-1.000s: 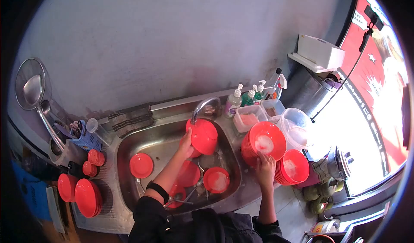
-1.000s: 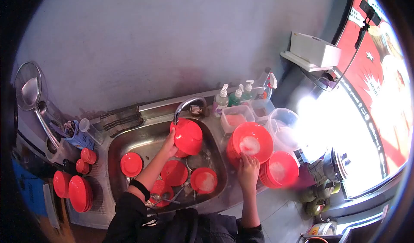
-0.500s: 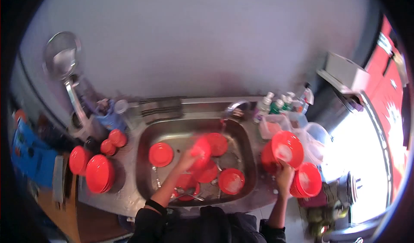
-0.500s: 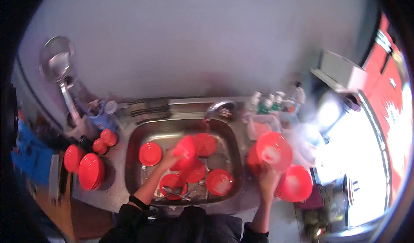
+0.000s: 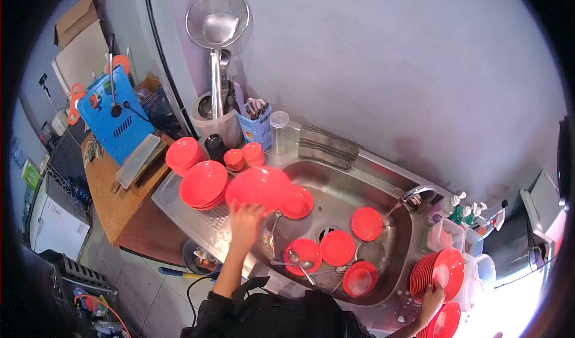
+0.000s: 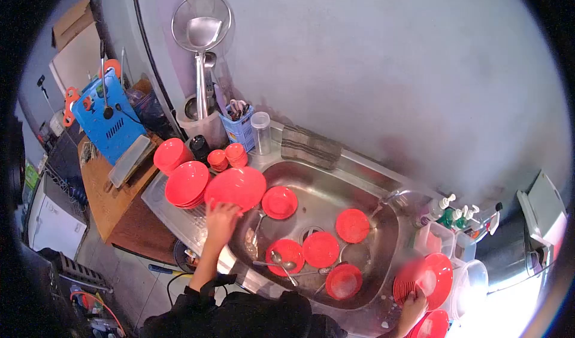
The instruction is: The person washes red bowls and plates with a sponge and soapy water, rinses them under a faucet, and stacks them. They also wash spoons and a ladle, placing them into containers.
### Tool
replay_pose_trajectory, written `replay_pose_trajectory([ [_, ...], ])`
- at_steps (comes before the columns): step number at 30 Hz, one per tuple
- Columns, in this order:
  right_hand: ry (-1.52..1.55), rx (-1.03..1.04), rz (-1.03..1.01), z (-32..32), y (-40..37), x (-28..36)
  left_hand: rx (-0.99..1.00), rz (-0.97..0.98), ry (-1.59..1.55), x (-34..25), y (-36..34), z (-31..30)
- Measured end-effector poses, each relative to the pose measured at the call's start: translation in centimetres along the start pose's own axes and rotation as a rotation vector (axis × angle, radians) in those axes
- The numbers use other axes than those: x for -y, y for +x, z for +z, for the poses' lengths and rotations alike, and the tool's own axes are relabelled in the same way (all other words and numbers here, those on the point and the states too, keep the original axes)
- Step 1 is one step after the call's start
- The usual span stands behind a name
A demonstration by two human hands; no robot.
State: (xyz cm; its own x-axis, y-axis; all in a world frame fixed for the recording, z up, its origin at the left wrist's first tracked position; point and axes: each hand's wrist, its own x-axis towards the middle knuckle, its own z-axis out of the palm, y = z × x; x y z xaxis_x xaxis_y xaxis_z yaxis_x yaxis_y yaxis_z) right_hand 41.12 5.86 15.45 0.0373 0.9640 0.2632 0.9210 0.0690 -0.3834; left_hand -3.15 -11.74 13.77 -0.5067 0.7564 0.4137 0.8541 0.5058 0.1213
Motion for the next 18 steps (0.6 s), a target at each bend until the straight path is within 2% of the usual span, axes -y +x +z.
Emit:
replay_pose_trajectory([
  [3, 0.014, 0.014, 0.007, -0.1, 0.5, 1.0, -0.168, -0.165, 0.172, 3.1, 1.2, -2.0],
  [4, 0.034, 0.143, 0.107, -0.1, 0.9, 0.7, -0.166, -0.170, 0.176, 4.0, 1.4, -2.2],
  [6, 0.047, 0.138, 0.089, 0.0, 0.9, 0.6, -0.224, -0.316, 0.273, 5.7, 1.5, -2.0],
  [10, 0.055, 0.088, 0.054, -0.1, 0.7, 0.7, -0.225, -0.423, 0.292, 8.7, 1.3, -0.5],
  [12, 0.045, 0.115, 0.059, -0.3, 1.0, 0.9, -0.130, -0.501, 0.317, 9.7, 0.8, 0.3],
  [17, -0.106, 0.092, 0.014, 0.2, 0.7, 1.4, -0.082, -0.466, 0.344, 10.6, 0.2, 1.0],
  [18, -0.120, 0.005, -0.058, 0.5, 0.7, 1.3, -0.037, -0.480, 0.319, 10.5, 0.3, 0.9],
])
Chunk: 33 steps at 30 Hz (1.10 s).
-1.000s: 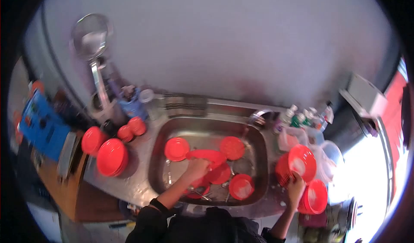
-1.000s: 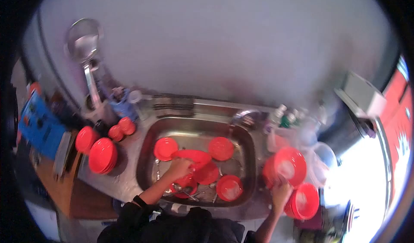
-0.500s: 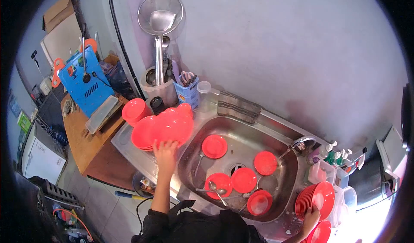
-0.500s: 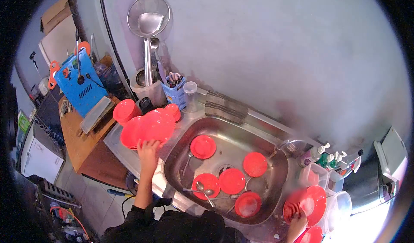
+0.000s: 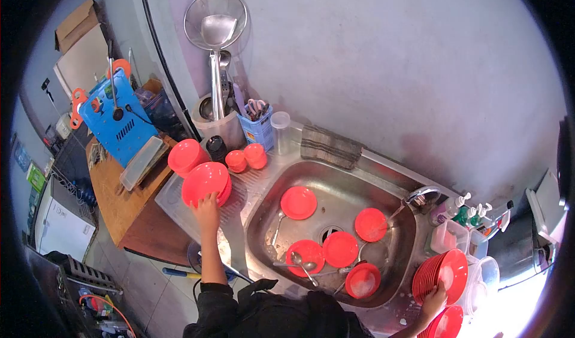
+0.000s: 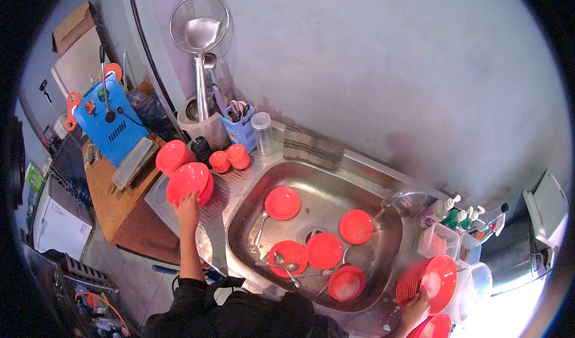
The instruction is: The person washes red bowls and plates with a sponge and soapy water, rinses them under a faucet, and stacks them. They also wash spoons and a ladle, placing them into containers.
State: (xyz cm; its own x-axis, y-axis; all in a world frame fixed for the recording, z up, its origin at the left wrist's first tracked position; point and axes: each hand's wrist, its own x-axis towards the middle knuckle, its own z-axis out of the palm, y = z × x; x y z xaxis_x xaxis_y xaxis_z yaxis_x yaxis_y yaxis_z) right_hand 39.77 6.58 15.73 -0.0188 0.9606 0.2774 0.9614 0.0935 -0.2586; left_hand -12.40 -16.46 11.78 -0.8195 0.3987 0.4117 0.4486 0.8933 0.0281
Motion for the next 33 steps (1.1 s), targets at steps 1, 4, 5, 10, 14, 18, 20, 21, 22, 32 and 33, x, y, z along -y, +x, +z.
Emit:
replay_pose_trajectory([
  [1, -0.016, -0.092, -0.067, 0.2, 0.1, -0.1, -0.001, 0.000, -0.003, 0.0, 0.1, -0.1],
  [4, 0.027, -0.119, 0.000, 0.0, 0.1, 0.1, 0.091, -0.026, -0.090, -0.1, 0.3, 0.1],
  [5, 0.023, -0.121, 0.005, -0.2, 0.1, 0.2, 0.094, -0.025, -0.071, -0.2, 0.3, 0.4],
  [10, 0.089, -0.438, -0.083, 0.1, -0.3, -1.6, 0.052, -0.028, -0.067, -0.1, 0.2, 2.2],
  [14, 0.097, -0.448, -0.087, -0.6, -1.1, -2.1, 0.082, -0.052, -0.071, -0.5, 0.4, 1.7],
  [18, -0.009, -0.417, -0.159, -1.8, -1.4, -1.1, 0.056, -0.076, -0.062, -0.8, 0.3, 1.5],
  [20, 0.012, -0.535, -0.294, -2.3, -1.4, -0.6, 0.084, -0.093, -0.072, -1.2, 0.3, 0.9],
  [21, 0.017, -0.529, -0.305, -2.7, -1.4, -0.1, 0.108, -0.106, -0.086, -1.4, 0.4, 0.5],
  [22, 0.084, -0.524, -0.350, -3.0, -1.4, 0.6, 0.108, -0.122, -0.078, -1.5, 0.5, 0.5],
  [32, 0.354, -0.431, -0.636, -1.0, -0.6, 4.8, 0.025, -0.584, -0.084, 3.9, 1.8, 1.3],
  [33, 0.376, -0.402, -0.636, -0.5, -0.5, 5.2, 0.010, -0.611, -0.099, 4.5, 1.9, 1.6],
])
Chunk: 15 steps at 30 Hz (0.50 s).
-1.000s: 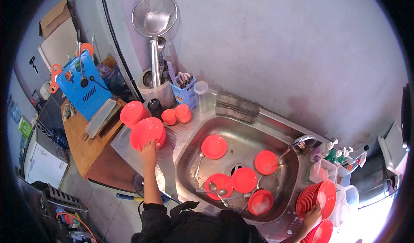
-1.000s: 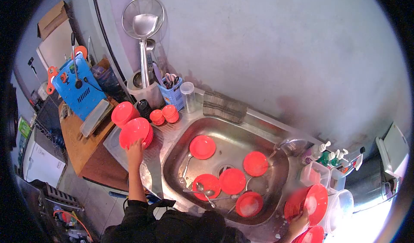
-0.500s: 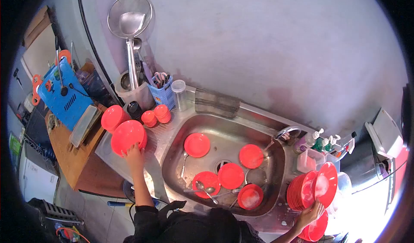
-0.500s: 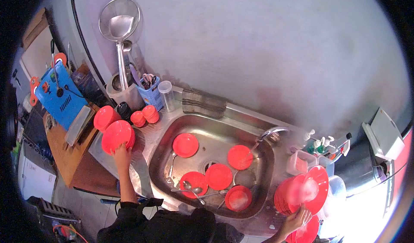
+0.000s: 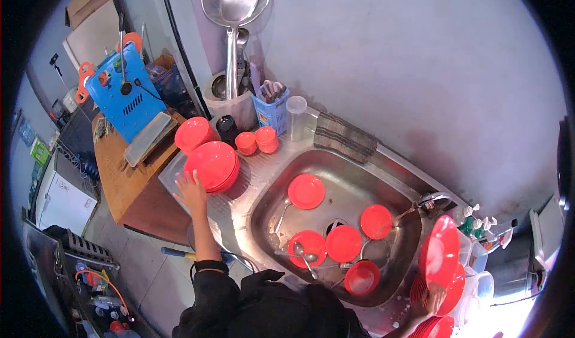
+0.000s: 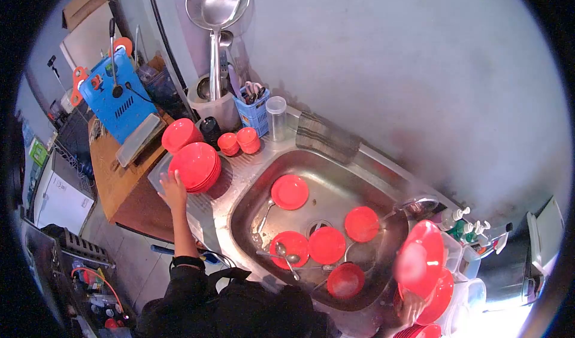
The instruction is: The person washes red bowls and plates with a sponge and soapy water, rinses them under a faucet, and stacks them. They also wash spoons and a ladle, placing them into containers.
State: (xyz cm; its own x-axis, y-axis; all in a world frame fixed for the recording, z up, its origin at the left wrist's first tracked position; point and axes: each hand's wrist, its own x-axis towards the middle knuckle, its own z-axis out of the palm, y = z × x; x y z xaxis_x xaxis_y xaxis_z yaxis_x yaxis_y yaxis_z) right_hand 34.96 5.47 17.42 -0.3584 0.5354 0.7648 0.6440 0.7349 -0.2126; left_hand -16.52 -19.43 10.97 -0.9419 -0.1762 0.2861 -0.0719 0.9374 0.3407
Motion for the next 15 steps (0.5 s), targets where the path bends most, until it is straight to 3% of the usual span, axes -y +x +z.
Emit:
replay_pose_trajectory([
  [3, 0.146, 0.092, 0.128, 2.7, -0.8, 0.1, -0.027, -0.033, -0.002, 0.7, -0.2, 0.2],
  [4, 0.210, 0.097, 0.196, 3.1, 0.6, 2.5, 0.117, 0.046, 0.109, -0.9, -1.6, -2.5],
  [5, 0.195, 0.125, 0.042, 5.2, -0.5, 0.7, -0.045, -0.027, -0.052, 1.1, -0.5, 1.6],
  [6, 0.356, 0.169, 0.336, 6.9, -1.8, 0.6, -0.082, 0.019, -0.060, 0.3, -1.6, 1.2],
  [7, 0.366, 0.222, 0.248, 8.9, -2.4, 0.0, -0.147, 0.063, -0.114, 0.0, -2.0, 1.9],
  [9, 0.549, 0.450, 0.701, 12.4, -3.2, -0.2, -0.217, 0.181, -0.131, -1.2, -3.1, 3.2],
  [11, 0.922, 0.324, 0.829, 15.1, -2.9, 0.1, -0.225, 0.254, -0.127, -3.4, -4.5, 2.7],
  [13, 0.892, 0.179, 0.806, 19.9, -4.7, -2.7, -0.392, 0.377, -0.057, -5.7, -5.6, 1.8],
  [14, 0.878, 0.162, 0.818, 20.0, -4.3, -2.8, -0.384, 0.396, -0.068, -6.5, -6.0, 1.3],
  [15, 1.224, 0.066, 1.052, 20.1, -3.3, -2.6, -0.372, 0.436, -0.126, -7.2, -6.3, 0.8],
])
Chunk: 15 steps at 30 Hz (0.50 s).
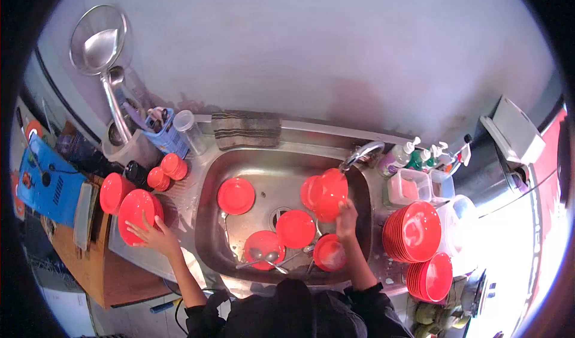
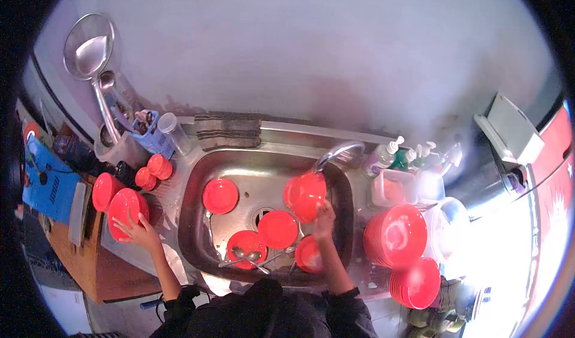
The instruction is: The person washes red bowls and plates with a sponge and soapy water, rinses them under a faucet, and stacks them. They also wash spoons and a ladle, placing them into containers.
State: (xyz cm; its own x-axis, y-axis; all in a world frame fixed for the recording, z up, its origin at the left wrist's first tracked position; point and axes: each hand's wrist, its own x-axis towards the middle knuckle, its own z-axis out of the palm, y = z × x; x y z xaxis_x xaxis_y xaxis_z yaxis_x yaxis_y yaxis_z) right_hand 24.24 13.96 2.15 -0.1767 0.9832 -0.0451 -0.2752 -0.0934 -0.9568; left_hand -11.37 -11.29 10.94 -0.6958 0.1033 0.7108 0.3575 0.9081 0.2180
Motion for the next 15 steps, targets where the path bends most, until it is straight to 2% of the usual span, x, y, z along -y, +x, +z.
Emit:
replay_pose_trajectory([
  [1, 0.385, -0.019, 0.179, 0.7, 0.5, 0.7, 0.000, 0.025, -0.062, -0.6, 0.1, -0.1],
  [2, 0.516, 0.002, 0.173, 1.4, 0.9, 1.4, 0.001, 0.032, -0.072, -0.9, 0.1, 0.2],
  [6, 0.686, 0.022, 0.201, 0.1, 2.2, 0.4, 0.043, 0.067, -0.181, -1.4, -1.0, 0.5],
  [8, 0.944, -0.045, 0.276, 0.0, 2.4, 0.5, 0.070, 0.064, -0.207, -1.5, -1.5, 0.5],
  [11, 1.095, -0.127, 0.291, -2.2, 2.6, -1.0, 0.108, 0.063, -0.214, -1.3, -2.0, 0.5],
  [15, 1.241, -0.102, 0.302, -3.9, 2.6, -2.6, 0.166, 0.059, -0.302, -2.1, -2.7, 0.4],
])
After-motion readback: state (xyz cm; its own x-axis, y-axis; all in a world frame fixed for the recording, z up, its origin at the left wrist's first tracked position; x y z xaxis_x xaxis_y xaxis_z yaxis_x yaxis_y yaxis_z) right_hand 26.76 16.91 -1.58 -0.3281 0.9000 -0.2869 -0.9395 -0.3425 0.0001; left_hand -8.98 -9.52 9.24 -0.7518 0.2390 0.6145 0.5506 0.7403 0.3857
